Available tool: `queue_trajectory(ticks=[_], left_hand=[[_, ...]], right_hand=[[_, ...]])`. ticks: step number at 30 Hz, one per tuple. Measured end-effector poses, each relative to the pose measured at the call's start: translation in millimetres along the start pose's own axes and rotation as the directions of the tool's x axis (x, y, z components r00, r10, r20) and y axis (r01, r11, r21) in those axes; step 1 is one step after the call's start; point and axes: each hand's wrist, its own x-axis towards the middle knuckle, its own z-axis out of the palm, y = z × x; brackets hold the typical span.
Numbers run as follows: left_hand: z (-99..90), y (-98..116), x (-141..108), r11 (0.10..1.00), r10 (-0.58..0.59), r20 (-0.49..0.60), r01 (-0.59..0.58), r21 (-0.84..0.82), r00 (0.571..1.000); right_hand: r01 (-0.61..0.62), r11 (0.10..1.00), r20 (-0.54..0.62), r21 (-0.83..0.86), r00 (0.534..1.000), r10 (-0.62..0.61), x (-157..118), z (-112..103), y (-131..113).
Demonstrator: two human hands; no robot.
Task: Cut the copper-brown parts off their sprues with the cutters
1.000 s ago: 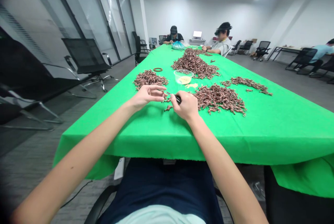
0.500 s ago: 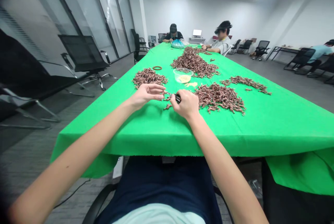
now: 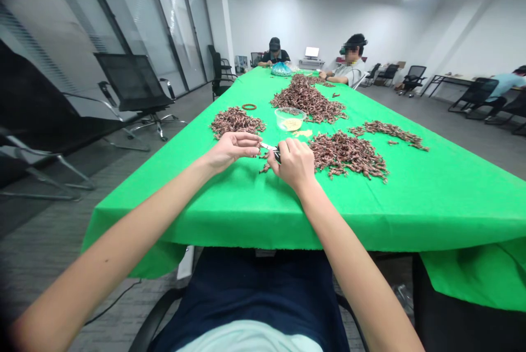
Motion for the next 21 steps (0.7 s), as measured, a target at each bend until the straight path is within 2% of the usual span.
queue_trajectory(ticks=[11,21], left_hand=[[-2.7,0.8,0.2,0.993,-0.082,-0.013,0.08,-0.085,0.997],[-3.1,0.3,0.2,0.994,-0.076,-0.006,0.076,-0.074,0.997]], right_hand=[[0.02,1.0,0.018,-0.008,1.0,-0.02,0.2,-2.6,-2.7],[0.028,1.0,0.04,-0.014,0.999,-0.028,0.1,-2.3,-2.3]])
